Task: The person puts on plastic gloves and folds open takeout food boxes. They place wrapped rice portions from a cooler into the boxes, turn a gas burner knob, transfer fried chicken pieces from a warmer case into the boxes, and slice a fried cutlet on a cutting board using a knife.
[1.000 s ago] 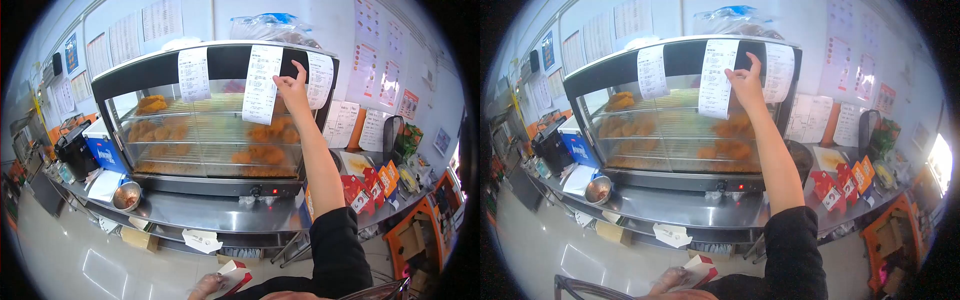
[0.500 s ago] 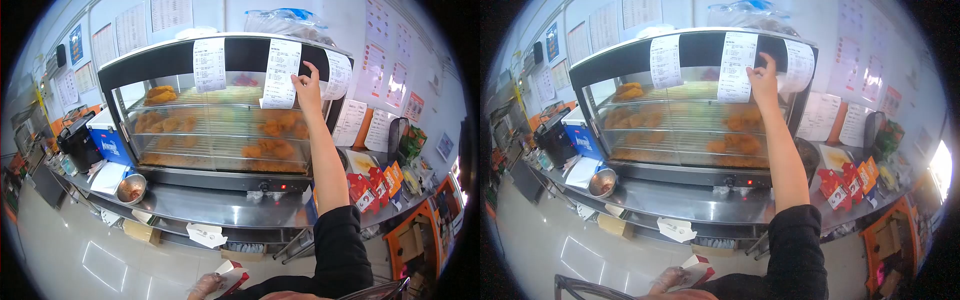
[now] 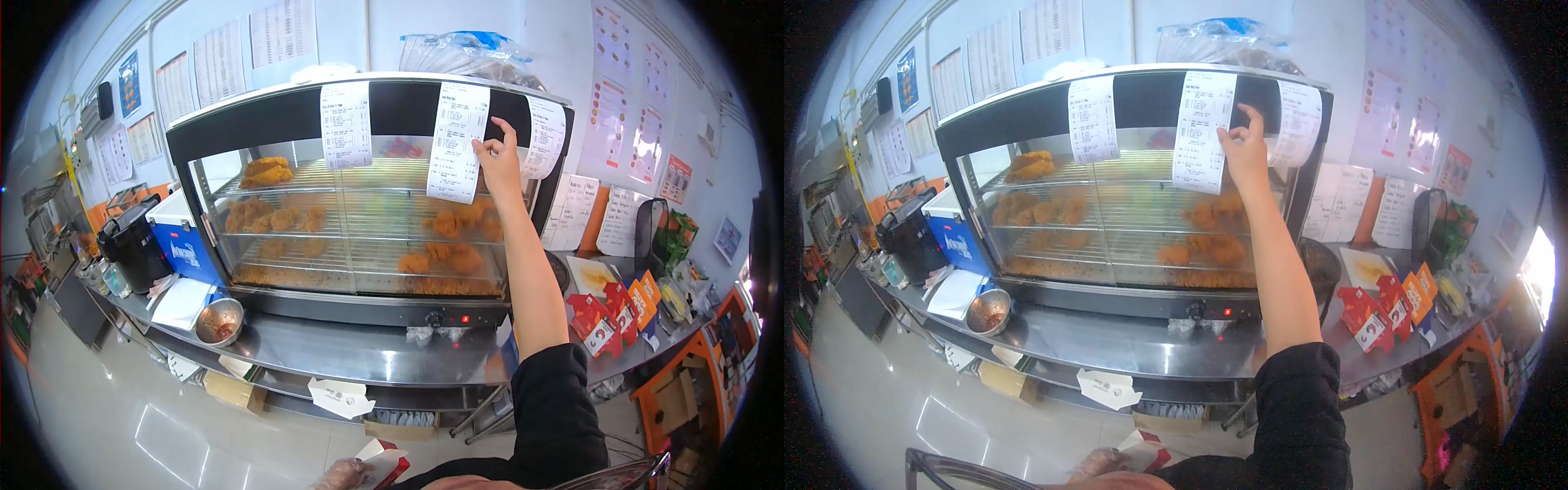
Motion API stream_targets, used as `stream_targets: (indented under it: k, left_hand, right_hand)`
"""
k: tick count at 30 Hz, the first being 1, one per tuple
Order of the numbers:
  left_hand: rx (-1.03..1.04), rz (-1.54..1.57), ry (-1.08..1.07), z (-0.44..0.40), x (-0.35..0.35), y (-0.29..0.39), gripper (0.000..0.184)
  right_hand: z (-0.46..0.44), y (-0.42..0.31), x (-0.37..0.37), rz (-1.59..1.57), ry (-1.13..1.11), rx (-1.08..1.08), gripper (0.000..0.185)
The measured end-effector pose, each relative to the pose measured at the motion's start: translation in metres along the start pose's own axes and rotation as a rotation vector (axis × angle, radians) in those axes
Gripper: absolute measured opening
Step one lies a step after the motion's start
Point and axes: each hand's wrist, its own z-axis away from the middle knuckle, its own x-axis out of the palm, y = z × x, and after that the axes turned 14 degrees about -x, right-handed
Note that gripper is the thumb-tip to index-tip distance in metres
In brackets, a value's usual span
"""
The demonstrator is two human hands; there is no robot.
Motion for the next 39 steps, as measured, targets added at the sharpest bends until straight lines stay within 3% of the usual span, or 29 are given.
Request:
stream_targets:
  k: [1, 3, 9, 21, 24, 34, 39]
  left_hand:
    - [0.002, 0.001, 0.002, 0.007, 0.004, -0.001, 0.022]
    - [-0.027, 0.752, -0.219, 0.014, 0.009, -0.004, 0.025]
    - [-0.068, 0.596, -0.205, 0.004, 0.003, 0.000, 0.025]
    - [0.029, 0.821, -0.325, -0.014, 0.001, -0.009, 0.024]
    - [0.555, -0.072, -0.038, -0.140, -0.008, -0.085, 0.026]
    - [0.567, -0.030, -0.051, -0.121, -0.011, -0.078, 0.027]
    - [0.326, -0.034, -0.016, -0.099, -0.013, -0.057, 0.030]
  right_hand:
    - [0.000, 0.001, 0.000, 0.012, 0.001, -0.015, 0.052]
    - [0.000, -0.002, 0.000, 0.008, 0.001, 0.018, 0.053]
    - [-0.002, 0.002, 0.001, 0.006, 0.000, -0.011, 0.051]
    - [-0.013, -0.005, 0.003, 0.035, 0.005, 0.080, 0.054]
    - [-0.016, -0.001, 0.004, 0.004, 0.016, 0.088, 0.054]
    - [-0.021, -0.001, 0.004, -0.001, 0.026, 0.058, 0.052]
    - [-0.018, 0.006, 0.007, -0.029, 0.057, 0.072, 0.051]
